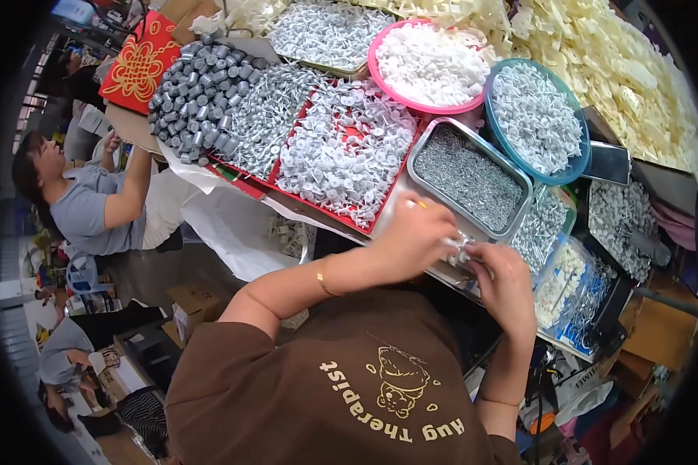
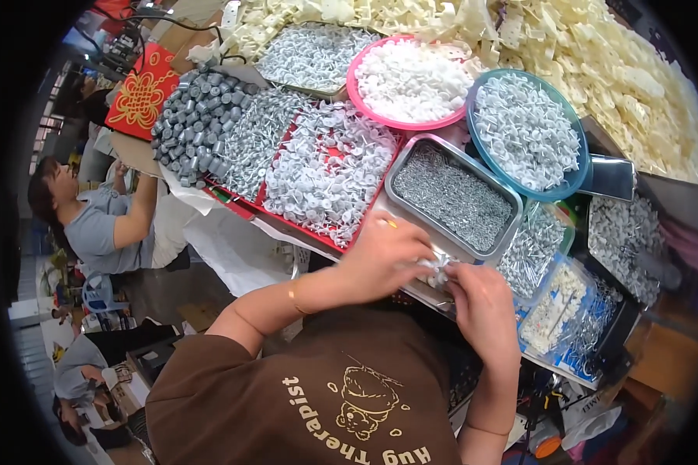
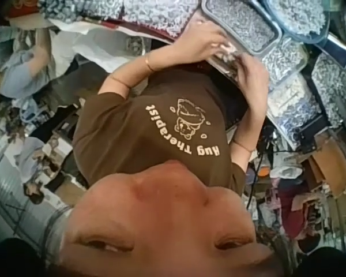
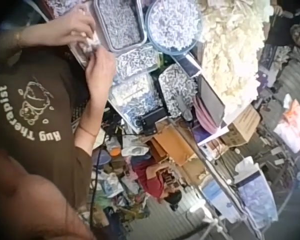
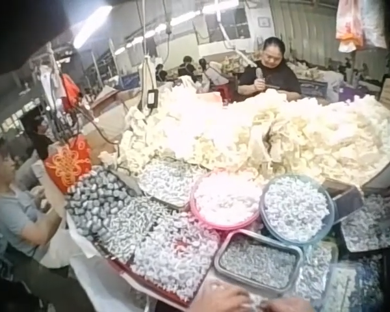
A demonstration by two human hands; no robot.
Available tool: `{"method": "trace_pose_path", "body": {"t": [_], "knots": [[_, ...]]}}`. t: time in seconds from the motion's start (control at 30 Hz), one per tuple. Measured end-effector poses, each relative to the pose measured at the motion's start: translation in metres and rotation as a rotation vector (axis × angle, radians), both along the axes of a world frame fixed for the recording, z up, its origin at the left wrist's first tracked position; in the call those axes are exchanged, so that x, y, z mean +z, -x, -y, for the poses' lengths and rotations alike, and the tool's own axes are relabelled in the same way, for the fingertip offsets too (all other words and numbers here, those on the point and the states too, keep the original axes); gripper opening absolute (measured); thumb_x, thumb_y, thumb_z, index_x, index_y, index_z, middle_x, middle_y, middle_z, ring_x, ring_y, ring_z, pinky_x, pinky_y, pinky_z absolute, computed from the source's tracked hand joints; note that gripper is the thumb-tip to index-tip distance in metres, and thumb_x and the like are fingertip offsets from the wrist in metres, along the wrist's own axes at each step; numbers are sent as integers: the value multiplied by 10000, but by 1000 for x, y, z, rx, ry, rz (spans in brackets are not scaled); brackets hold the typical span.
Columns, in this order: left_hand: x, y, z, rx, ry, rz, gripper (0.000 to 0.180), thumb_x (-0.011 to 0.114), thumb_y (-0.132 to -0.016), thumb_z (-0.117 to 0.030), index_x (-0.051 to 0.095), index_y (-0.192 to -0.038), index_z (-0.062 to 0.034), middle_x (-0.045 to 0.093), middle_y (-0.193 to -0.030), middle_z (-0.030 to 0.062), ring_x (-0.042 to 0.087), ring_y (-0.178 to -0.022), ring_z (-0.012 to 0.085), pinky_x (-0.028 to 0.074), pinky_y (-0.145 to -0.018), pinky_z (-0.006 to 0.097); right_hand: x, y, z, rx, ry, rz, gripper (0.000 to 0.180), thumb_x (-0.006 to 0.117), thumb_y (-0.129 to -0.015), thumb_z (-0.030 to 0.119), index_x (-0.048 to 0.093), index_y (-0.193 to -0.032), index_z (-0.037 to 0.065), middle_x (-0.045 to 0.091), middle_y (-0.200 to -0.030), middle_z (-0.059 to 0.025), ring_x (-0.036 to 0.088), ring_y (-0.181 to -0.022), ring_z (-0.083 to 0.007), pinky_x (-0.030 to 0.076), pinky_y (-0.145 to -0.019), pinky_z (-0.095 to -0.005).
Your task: Assembling small plastic components and using a heat gun for processing.
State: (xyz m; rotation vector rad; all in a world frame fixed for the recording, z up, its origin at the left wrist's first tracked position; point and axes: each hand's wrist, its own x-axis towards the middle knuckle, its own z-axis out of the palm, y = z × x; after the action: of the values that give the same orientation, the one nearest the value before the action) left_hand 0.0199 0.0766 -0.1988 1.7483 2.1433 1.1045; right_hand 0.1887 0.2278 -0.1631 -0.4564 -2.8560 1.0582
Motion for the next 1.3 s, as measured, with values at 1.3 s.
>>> {"method": "trace_pose_path", "body": {"t": [1.3], "knots": [[1, -4, 0, -53, -102, 614, 138, 711, -857, 51, 747, -987, 24, 764, -930, 107, 740, -831, 170, 575, -752, 274, 30, -37, -14, -377, 260, -267, 139, 668, -927, 21, 708, -1055, -17, 715, -898, -83, 672, -789, -144, 524, -716, -263]]}}
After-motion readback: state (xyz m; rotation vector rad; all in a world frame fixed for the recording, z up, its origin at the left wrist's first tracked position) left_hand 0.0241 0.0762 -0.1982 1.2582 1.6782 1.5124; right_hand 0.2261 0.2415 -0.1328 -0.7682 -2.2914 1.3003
